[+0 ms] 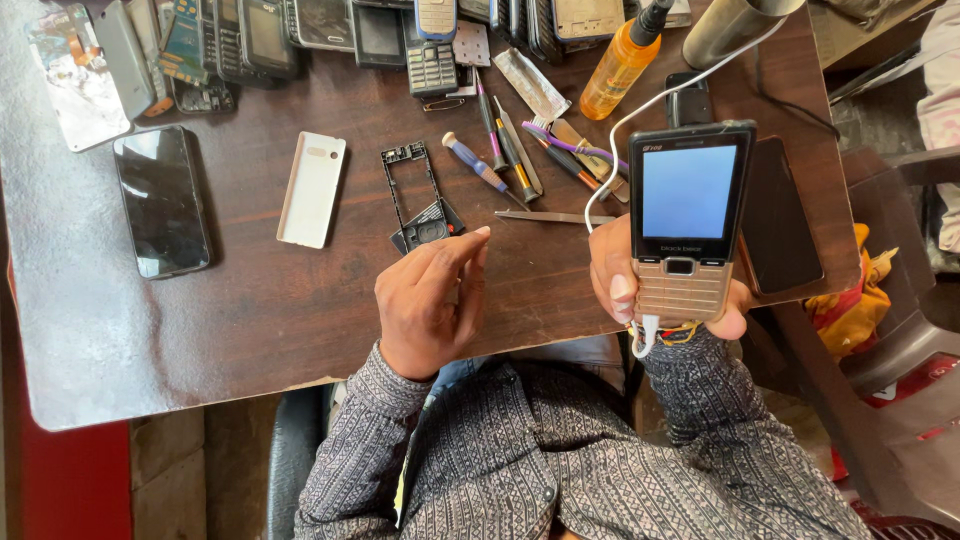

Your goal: The person disassembles a feature phone at a cluttered repair bench, removing its back cover and battery and handling the internal chassis. They then power on another feature phone and hold it while the screen boots, before inserting a battery into a blue phone and pressing it into place.

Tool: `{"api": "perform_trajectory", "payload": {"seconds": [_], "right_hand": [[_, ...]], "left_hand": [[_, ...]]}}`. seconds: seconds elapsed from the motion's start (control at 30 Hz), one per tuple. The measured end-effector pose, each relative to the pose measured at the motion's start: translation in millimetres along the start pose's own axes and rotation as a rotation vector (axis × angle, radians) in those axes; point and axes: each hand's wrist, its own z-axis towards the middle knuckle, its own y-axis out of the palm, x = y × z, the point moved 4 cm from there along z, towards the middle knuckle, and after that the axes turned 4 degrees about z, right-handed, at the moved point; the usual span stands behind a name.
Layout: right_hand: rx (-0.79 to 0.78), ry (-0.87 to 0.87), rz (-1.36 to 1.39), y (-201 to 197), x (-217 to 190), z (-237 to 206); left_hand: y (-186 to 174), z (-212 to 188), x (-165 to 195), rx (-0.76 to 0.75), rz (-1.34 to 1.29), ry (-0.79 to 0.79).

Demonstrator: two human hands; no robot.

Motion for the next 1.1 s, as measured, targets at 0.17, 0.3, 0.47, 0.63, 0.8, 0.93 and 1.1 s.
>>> {"api": "perform_trajectory", "payload": {"seconds": [0.17, 0.3, 0.47, 0.63, 0.8, 0.93, 1.1], "right_hand": [[0.006, -0.037, 0.043, 0.7, 2.2, -0.2], [-0.029, -0.027, 0.065, -2.2, 2.6, 3.2], [-0.007, -0.012, 0.067, -0.4, 2.9, 2.3], [-0.003, -0.023, 0.034, 0.4, 1.0, 1.9], [-0.01, -0.028, 0.035, 0.6, 1.2, 1.9], [-0.003, -0.024, 0.049, -0.5, 1.5, 2.3], [-0.031, -0.033, 0.037, -2.3, 0.7, 3.4]], "left_hand": [[-0.4, -0.4, 0.4, 0.014, 0.006, -0.002], [-0.1, -1.0, 0.2, 0.003, 0.01, 0.002], [-0.1, -0.8, 1.1, 0.006, 0.021, 0.014], [-0.3, -0.5, 1.9, 0.005, 0.019, 0.021], [-0.5, -0.5, 2.8, 0.003, 0.015, 0.028], [-0.8, -0.6, 3.6, 0.002, 0.019, 0.03], [-0.9, -0.8, 4.7, 0.001, 0.015, 0.032]]}}
